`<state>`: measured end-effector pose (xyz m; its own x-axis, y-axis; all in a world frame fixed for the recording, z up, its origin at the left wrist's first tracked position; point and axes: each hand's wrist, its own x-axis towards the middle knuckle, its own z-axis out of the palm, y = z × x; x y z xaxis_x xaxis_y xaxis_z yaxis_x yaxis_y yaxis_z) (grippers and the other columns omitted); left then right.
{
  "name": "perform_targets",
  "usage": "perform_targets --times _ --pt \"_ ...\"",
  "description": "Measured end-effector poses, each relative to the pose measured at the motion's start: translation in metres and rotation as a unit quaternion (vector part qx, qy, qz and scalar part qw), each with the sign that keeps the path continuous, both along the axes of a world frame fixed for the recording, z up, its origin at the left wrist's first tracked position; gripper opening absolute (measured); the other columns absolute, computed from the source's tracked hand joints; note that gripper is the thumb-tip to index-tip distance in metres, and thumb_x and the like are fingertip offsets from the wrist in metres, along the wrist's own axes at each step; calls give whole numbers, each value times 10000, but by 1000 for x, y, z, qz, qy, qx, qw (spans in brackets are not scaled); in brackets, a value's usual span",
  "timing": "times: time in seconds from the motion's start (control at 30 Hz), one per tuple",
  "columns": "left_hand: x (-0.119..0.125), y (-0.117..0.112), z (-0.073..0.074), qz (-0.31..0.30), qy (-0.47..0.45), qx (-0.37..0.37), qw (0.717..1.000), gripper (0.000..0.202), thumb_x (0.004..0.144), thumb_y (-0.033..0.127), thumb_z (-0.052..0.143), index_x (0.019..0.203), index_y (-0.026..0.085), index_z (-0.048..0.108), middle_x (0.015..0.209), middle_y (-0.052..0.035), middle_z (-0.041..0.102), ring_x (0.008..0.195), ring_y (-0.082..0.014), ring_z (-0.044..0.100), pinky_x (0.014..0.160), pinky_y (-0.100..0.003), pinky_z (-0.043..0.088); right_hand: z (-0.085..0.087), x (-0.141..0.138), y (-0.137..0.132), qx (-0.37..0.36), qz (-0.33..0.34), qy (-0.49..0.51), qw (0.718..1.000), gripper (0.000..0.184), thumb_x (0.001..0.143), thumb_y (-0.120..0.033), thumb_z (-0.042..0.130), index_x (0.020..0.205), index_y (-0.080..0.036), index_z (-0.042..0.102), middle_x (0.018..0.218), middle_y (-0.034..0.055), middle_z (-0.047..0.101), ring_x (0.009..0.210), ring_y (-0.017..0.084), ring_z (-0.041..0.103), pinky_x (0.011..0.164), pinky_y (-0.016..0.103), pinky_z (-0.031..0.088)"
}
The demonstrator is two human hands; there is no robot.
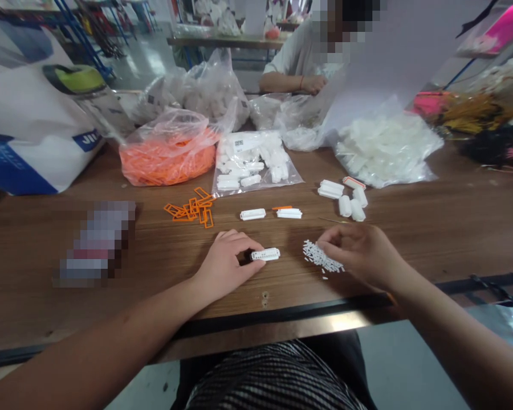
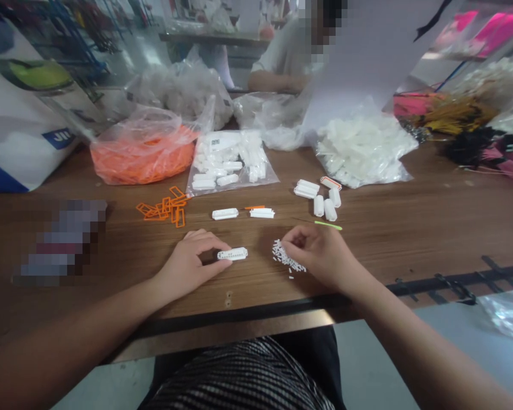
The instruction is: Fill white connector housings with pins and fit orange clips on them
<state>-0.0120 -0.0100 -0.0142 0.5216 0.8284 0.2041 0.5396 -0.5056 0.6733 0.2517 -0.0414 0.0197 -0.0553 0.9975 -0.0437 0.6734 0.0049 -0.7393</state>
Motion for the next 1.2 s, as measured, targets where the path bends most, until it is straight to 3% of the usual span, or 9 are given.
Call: perform_targets --times 0.1,0.2,0.47,0.9,1.0,1.2 --pt "0 0 1 1 -1 -1 1000 83 771 242 707 850 243 683 821 25 705 789 -182 592 799 -370 386 7 -32 4 53 114 -12 992 121 787 -251 615 678 -215 653 666 -15 668 639 133 590 649 287 453" --pt "0 -1 2 -6 1 2 1000 73 776 241 701 845 247 681 806 27 700 787 -183 587 789 -364 386 7 -52 11 65 172 -37 982 127 802 -189 597 686 -209 643 658 -24 643 637 122 561 682 300 435" --pt "-1 0 0 -10 -3 2 1000 75 782 250 701 853 239 681 815 28 695 793 -178 579 799 -364 385 1 -55 20 61 199 -58 976 125 780 -134 612 673 -195 628 640 -31 618 630 115 547 687 294 410" --pt "-1 -1 0 -1 2 -3 1000 97 765 249 715 855 248 681 828 28 707 799 -188 588 809 -374 388 -3 -59 19 132 249 -143 949 106 802 -135 599 707 -181 613 650 -21 611 651 132 533 777 318 385" --pt "0 -1 -1 2 2 -4 1000 105 761 245 722 858 245 682 822 28 705 798 -186 587 806 -373 387 -5 -56 15 201 269 -201 920 198 888 -169 532 721 -170 638 674 10 622 684 152 526 769 326 366" --pt "1 -1 1 6 -3 -7 1000 83 770 232 715 848 245 691 805 27 705 788 -185 591 796 -367 384 -18 -54 -2 362 284 -330 824 255 928 -119 451 885 -153 701 660 35 640 696 188 515 817 370 359"
